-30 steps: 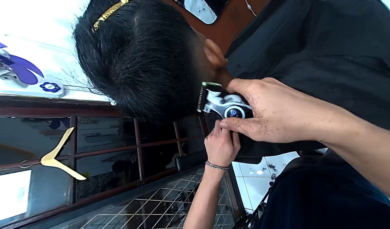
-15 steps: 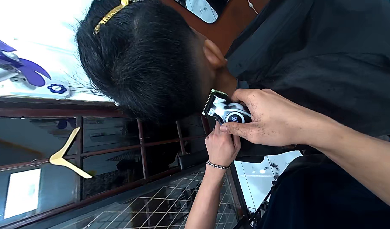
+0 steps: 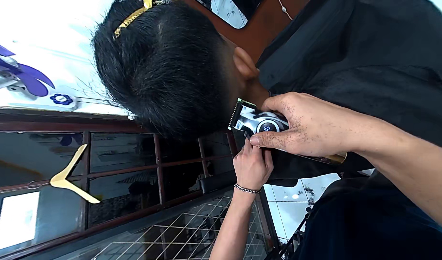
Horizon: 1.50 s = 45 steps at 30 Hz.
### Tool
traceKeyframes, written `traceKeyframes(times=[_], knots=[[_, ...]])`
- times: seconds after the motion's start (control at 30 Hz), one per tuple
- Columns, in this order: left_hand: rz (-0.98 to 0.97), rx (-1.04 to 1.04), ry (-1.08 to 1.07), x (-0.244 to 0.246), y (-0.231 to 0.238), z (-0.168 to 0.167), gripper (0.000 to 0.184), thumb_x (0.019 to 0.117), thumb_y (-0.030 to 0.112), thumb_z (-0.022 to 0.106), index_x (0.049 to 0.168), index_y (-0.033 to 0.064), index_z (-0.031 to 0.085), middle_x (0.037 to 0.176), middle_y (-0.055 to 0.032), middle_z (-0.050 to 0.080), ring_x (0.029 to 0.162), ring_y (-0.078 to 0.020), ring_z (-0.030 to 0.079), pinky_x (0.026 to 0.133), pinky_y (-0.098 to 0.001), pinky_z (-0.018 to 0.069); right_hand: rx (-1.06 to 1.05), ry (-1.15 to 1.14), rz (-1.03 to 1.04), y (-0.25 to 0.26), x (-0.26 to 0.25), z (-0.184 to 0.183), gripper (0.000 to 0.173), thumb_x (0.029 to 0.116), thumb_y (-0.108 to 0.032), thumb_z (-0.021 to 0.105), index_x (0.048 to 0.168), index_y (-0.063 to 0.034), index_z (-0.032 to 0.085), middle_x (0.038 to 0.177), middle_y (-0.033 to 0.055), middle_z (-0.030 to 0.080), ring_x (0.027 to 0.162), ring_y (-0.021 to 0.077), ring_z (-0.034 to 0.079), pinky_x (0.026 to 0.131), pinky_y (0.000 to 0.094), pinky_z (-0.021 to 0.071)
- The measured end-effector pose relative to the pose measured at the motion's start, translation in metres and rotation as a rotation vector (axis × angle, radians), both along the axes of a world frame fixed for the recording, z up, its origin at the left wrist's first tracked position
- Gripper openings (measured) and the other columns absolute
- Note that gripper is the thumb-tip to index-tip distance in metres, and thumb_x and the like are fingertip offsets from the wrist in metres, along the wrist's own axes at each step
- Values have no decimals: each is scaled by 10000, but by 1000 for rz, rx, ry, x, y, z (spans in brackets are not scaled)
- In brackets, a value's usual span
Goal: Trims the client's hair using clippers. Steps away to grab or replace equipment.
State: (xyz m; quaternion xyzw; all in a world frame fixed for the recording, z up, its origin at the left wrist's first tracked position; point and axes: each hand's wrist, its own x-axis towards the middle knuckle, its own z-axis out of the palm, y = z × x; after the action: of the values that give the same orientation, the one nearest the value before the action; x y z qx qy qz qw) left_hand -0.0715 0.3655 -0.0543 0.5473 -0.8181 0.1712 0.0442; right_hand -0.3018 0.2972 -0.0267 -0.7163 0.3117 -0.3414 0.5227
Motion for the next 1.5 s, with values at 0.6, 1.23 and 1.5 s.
traceKeyframes(times=[0.6,1.23,1.5], knots=[[54,36,6,-6,-1,2,228,906,177,541,974,22,694,851,-137,645,608,-275,645,468,-424,491,-9,-2,70,-19,-15,8,364,930,-547,689,926,-185,650,686,-86,555,584,-1,533,503,216,421],[-14,-285,1002,5,-11,128,84,948,293,720,977,252,653,1105,120,716,1044,-86,695,933,-340,591,315,-694,91,-15,-80,-22,321,1031,-408,539,1251,-175,565,900,22,675,685,136,688,578,309,626],[211,235,807,-15,-107,245,187,906,436,747,911,251,716,801,174,687,730,80,651,650,-153,567,128,-185,235,-24,-48,-9,366,947,-331,659,1156,-36,603,833,46,689,677,141,698,609,335,629]])
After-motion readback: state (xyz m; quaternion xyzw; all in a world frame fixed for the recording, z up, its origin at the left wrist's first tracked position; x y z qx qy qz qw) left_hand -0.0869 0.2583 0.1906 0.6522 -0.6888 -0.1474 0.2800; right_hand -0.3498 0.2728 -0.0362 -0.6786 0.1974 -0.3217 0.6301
